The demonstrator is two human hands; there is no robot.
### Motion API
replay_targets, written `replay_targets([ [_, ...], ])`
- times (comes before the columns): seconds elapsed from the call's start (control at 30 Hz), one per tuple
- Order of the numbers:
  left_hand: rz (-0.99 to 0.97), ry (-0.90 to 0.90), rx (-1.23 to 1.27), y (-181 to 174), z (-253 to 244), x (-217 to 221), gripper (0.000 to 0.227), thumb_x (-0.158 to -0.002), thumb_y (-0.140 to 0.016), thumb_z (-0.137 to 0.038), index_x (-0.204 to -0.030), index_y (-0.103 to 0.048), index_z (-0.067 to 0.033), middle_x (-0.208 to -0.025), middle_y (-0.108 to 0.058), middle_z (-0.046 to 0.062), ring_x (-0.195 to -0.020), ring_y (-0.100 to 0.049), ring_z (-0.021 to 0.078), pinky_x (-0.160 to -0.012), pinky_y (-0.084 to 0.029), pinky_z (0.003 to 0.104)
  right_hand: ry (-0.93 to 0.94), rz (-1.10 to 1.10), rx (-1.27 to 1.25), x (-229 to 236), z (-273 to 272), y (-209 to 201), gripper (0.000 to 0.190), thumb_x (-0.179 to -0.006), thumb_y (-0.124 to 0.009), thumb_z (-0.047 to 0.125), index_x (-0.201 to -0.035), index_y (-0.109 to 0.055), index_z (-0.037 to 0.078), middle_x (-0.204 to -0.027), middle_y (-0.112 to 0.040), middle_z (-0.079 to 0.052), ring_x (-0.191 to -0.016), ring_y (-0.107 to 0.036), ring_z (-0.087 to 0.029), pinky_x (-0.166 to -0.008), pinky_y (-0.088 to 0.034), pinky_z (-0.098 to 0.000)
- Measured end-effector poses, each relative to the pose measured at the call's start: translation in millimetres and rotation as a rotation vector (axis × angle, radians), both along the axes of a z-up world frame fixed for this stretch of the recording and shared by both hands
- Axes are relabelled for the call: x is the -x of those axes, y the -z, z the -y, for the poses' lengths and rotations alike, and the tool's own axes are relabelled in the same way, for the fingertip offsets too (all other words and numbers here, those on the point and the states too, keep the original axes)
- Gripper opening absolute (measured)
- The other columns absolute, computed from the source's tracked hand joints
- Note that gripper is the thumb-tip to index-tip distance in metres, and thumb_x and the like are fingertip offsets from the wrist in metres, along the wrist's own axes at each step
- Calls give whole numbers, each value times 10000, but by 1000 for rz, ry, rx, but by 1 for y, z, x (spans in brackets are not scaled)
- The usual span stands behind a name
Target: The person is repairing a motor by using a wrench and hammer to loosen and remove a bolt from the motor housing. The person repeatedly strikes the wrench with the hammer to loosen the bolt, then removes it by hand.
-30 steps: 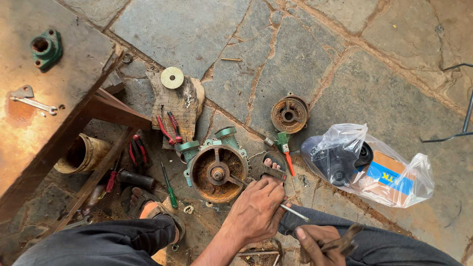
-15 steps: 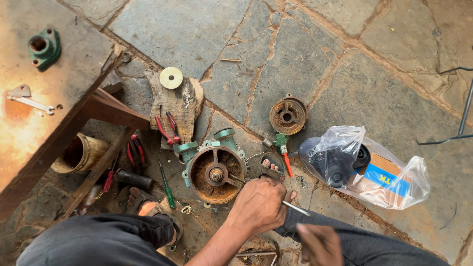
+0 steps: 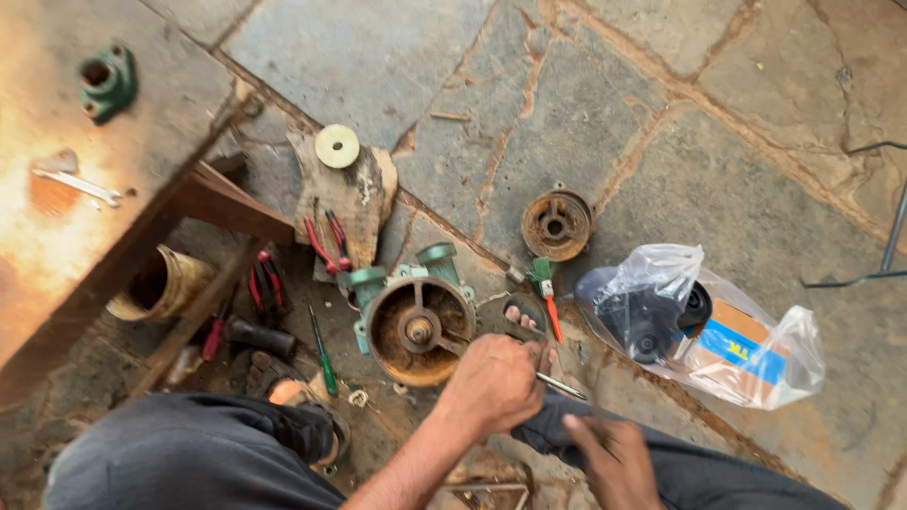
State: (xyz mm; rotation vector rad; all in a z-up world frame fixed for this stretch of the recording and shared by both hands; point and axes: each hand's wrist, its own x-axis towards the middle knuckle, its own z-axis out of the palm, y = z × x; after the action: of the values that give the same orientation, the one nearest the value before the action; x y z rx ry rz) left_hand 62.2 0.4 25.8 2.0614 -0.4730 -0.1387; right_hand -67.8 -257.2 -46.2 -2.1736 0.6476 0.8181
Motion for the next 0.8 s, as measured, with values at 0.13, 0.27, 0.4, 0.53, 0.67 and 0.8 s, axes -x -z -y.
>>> replay_targets([
  [0.13,-85,9,-61,2,-4,4,384,-994,-576,-223,-672,-614,-19,-574,-587,216,-597,-625,434,-608,-518,523,-302,648,-82,-8,-6,-1,353,-1073,-650,315,-983,-701,-22,-796,-576,-140,-687,-572,-212,-597,-438,-354],
  [0.27,-102,19,-66,-1,-2,0,374,-1015,-557,-232,-719,-631,-16,-591,-596,219,-593,-624,429,-626,-517,521,-90,449,-10,-19,-13,-24,287,-927,-694,350,-879,-754,74,-555,-519,-42,-510,-504,-171,-469,-372,-325],
  [0.4,-205,-29,58,-4,-16,-11,401,-1042,-546,-292,-804,-675,5,-671,-655,196,-643,-651,360,-699,-531,485,158,265,-101,-50,-9,-50,555,-927,-677,373,-523,-539,19,-412,-425,-38,-347,-409,-172,-372,-276,-343],
  [0.53,-435,-289,166,-4,-58,-32,323,-993,-612,-327,-1010,-681,-12,-798,-678,169,-730,-643,245,-676,-521,411,147,186,-177,-93,-10,-68,532,-943,-664,399,-572,-505,53,-455,-423,-14,-376,-389,-139,-379,-300,-338],
  [0.67,-352,-373,210,-4,-79,-36,195,-1002,-599,-198,-1073,-618,-17,-838,-692,164,-786,-664,276,-716,-528,392,143,72,-357,-128,-27,-91,430,-966,-605,384,-735,-592,22,-534,-537,8,-442,-521,-123,-438,-434,-313],
  [0.8,-165,-327,166,-20,-81,-29,149,-993,-569,-99,-1080,-663,-22,-838,-725,157,-803,-732,265,-716,-546,366,-119,90,-453,-154,-44,-133,438,-995,-509,426,-899,-668,30,-512,-575,-33,-504,-639,-131,-516,-436,-286],
])
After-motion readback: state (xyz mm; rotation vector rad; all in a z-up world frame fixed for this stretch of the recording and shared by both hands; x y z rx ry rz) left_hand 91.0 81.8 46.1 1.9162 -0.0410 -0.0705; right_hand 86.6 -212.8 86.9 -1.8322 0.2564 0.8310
